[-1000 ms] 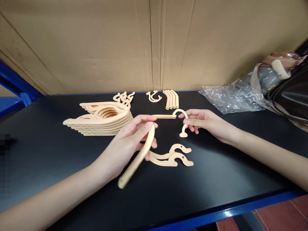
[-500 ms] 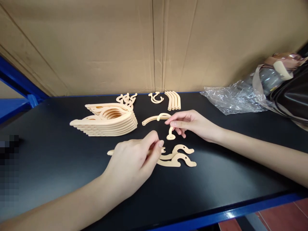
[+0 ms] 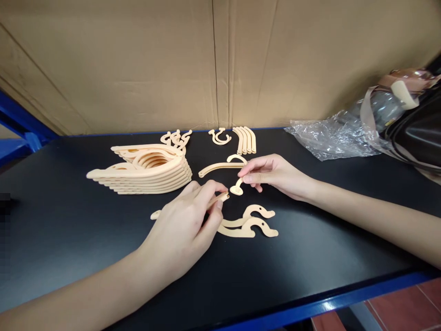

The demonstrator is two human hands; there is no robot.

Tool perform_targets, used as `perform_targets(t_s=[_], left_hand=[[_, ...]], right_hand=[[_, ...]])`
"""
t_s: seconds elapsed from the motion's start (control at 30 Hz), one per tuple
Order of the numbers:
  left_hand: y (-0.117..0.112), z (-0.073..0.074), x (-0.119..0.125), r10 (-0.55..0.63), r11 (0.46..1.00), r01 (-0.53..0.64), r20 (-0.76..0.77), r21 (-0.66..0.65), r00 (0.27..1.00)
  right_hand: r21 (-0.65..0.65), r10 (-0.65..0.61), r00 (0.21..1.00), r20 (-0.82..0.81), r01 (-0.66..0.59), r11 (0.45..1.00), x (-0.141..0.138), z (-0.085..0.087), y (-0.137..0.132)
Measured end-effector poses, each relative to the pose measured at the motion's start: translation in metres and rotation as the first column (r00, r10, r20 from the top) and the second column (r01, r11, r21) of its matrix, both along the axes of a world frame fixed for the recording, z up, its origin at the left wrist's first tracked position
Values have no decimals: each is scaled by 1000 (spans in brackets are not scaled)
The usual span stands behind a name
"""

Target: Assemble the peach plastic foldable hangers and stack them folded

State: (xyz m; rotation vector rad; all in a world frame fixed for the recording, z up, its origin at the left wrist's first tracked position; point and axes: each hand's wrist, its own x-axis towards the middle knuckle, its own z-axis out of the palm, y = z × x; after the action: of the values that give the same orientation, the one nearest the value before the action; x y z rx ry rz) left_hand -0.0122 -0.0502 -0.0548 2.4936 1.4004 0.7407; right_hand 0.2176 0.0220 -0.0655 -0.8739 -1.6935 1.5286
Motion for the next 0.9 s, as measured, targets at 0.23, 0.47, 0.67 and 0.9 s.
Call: perform_targets(t_s=[0.23, 0.47, 0.67, 0.9], left_hand=[[6, -4, -1, -48, 994, 56, 84, -95, 995], [10, -3, 0, -53, 993, 58, 48, -99, 997], [10, -3, -1, -87, 988, 91, 38, -124, 995], [8, -6, -3, -158, 984, 159, 19, -79, 987]], right_hand=[[-17, 34, 999, -37, -34, 999, 2, 0, 2], [-44, 95, 996, 4, -94, 995, 6, 2, 6], [-51, 148, 989, 3, -148, 988, 9, 3, 9], [-33, 176, 984, 32, -175, 984, 10, 4, 9]])
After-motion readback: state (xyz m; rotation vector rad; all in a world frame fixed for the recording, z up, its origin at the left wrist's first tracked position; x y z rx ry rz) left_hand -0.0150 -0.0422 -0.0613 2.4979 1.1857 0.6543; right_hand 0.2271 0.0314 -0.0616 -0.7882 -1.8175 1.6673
